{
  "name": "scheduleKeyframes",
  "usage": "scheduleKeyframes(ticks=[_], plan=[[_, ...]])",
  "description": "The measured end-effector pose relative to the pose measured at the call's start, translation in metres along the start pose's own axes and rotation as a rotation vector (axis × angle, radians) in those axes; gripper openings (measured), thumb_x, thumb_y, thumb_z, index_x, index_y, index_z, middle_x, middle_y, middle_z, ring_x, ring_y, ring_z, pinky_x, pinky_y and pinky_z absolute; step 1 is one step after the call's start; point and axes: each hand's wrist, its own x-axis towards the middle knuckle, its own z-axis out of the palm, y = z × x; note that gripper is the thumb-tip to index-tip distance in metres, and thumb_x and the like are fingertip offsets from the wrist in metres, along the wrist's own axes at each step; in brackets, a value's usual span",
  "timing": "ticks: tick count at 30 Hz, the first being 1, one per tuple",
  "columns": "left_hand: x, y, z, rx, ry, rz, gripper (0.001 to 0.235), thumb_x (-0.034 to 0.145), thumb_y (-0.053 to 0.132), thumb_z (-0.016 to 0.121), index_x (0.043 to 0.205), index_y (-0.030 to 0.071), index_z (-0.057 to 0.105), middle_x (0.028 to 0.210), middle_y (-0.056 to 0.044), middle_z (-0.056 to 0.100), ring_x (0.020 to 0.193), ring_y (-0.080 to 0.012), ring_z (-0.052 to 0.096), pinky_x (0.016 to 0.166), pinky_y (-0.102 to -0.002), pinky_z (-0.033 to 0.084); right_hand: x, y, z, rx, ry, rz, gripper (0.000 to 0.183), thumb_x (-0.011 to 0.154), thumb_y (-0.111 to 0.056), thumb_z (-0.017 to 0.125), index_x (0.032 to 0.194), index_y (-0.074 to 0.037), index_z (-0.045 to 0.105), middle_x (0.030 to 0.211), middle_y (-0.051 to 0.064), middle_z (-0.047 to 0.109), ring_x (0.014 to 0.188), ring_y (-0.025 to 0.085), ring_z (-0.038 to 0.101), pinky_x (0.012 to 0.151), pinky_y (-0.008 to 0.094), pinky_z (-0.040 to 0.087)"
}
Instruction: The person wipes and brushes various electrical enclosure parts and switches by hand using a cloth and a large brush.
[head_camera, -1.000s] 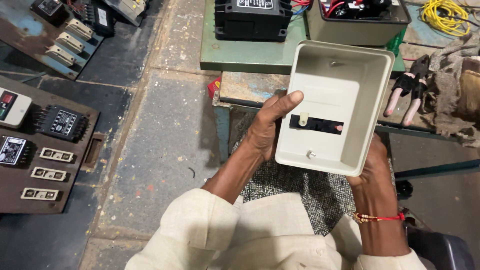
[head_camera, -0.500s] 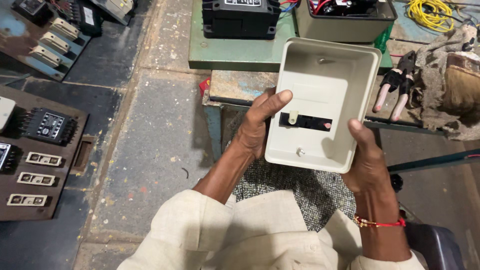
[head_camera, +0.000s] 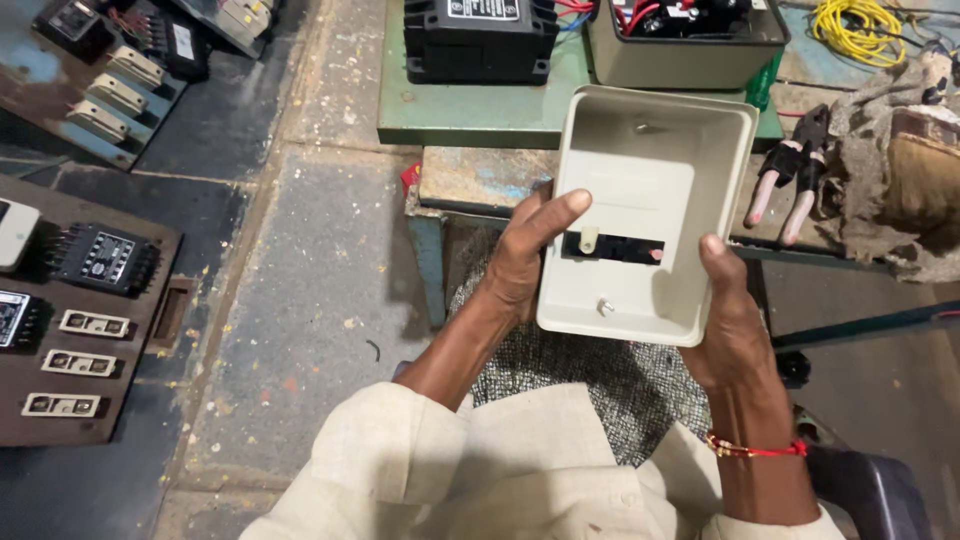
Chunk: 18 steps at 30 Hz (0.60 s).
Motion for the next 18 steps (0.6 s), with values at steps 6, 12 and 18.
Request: scheduleKeyframes(ticks=[6, 12, 18], plan=[[0.001, -0.001, -0.004, -0.089, 0.004, -0.012, 0.076, 0.090, 0.041, 0.068, 0.142, -0.010, 0.045, 0.118, -0.023, 0.064, 0.104, -0.0254, 0.071, 0.089, -0.037, 0.063, 0.003, 0.002, -0.014, -0.063, 0.057, 0.076, 0.083, 0.088, -0.060, 0.056, 0.140, 0.005, 0.049, 0.117, 0.019, 0.062, 0.108, 0.026, 0.066, 0.084, 0.038, 0.060], [0.002, -0.005, 0.001, 0.033, 0.009, 0.009, 0.083, 0.089, 0.047, 0.068, 0.141, -0.015, 0.047, 0.111, -0.027, 0.066, 0.097, -0.0274, 0.073, 0.080, -0.036, 0.065, 0.003, 0.001, -0.015, -0.127, 0.148, 0.088, 0.072, 0.087, -0.049, 0.053, 0.135, 0.003, 0.048, 0.112, 0.019, 0.058, 0.102, 0.027, 0.067, 0.079, 0.040, 0.060], [-0.001, -0.005, 0.005, 0.134, 0.059, 0.020, 0.086, 0.083, 0.053, 0.064, 0.137, -0.012, 0.047, 0.103, -0.025, 0.067, 0.092, -0.0284, 0.074, 0.073, -0.035, 0.066, 0.006, 0.011, -0.027, -0.097, 0.092, 0.082, 0.079, 0.091, -0.055, 0.057, 0.136, 0.009, 0.051, 0.117, 0.023, 0.058, 0.103, 0.028, 0.063, 0.082, 0.039, 0.058]])
